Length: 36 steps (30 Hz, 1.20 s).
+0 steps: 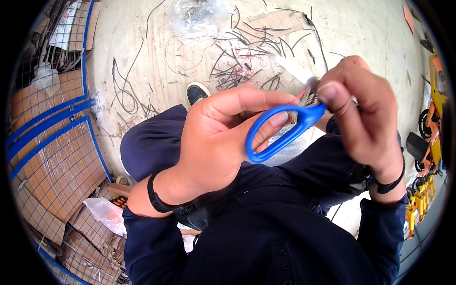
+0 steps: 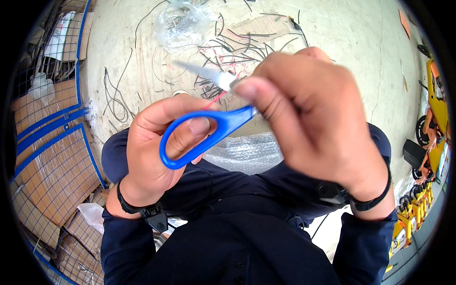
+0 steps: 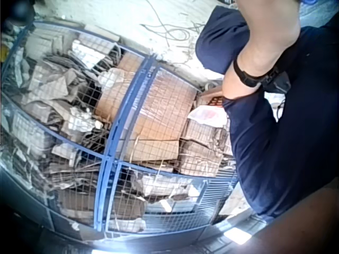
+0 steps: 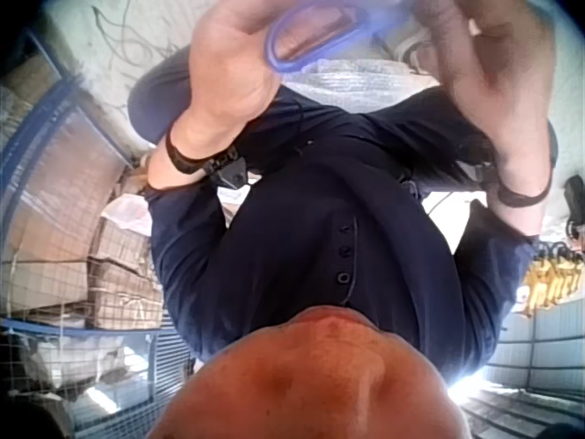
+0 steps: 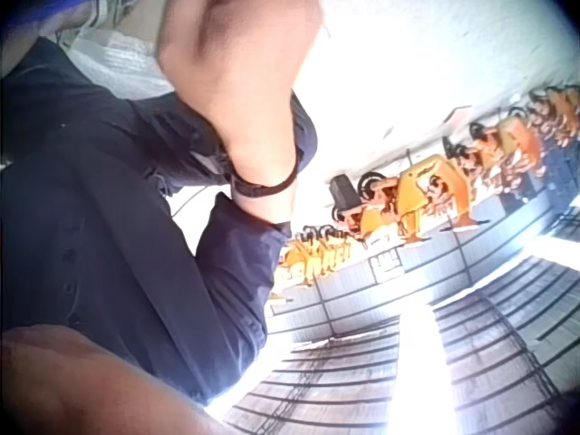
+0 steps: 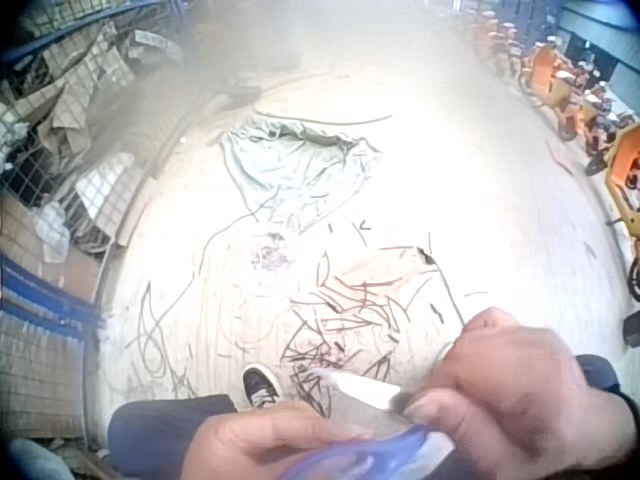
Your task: The person trims the ends of wires using scissors and then twists the exposed wire ends together by hand.
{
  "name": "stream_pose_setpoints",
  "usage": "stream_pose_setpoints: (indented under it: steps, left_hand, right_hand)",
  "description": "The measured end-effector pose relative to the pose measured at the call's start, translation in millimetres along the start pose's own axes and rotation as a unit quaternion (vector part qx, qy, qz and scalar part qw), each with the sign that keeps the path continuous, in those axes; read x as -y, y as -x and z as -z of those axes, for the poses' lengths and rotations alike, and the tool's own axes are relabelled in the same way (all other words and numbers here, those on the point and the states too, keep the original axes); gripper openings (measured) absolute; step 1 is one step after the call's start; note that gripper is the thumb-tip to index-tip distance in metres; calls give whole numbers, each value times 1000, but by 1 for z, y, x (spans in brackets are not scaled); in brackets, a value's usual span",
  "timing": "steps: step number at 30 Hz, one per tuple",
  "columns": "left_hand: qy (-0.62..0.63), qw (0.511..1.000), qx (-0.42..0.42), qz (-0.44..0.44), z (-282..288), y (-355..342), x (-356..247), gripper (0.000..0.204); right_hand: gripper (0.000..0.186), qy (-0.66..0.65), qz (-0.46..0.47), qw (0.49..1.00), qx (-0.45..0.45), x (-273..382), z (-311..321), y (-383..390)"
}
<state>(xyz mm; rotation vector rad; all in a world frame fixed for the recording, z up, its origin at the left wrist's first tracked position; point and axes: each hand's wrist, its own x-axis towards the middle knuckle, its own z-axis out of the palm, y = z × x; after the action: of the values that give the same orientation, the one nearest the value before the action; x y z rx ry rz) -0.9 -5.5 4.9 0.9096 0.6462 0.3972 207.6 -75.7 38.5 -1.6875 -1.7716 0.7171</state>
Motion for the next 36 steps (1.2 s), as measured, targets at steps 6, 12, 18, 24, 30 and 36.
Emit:
stream_pose_setpoints:
  steps: [6, 12, 18, 24, 30, 36]
  left_hand:
    - [77, 997, -23, 16, -4, -2, 0, 26]
    - [70, 996, -39, 39, -13, 0, -5, 31]
    - [86, 995, 6, 54, -8, -1, -5, 32]
    - [115, 990, 31, 76, -5, -1, -7, 34]
    - [106, 992, 40, 48, -4, -1, -1, 34]
    - [95, 994, 27, 38, -5, -2, 2, 32]
  right_hand:
    - [18, -50, 19, 998, 17, -1, 5, 0]
    - [10, -27, 81, 995, 49, -3, -11, 2]
    - [9, -28, 82, 995, 46, -3, -11, 1]
    - [9, -30, 70, 996, 54, -2, -11, 3]
    - [8, -38, 76, 995, 58, -1, -11, 4]
    - [8, -27, 65, 996, 60, -1, -10, 4]
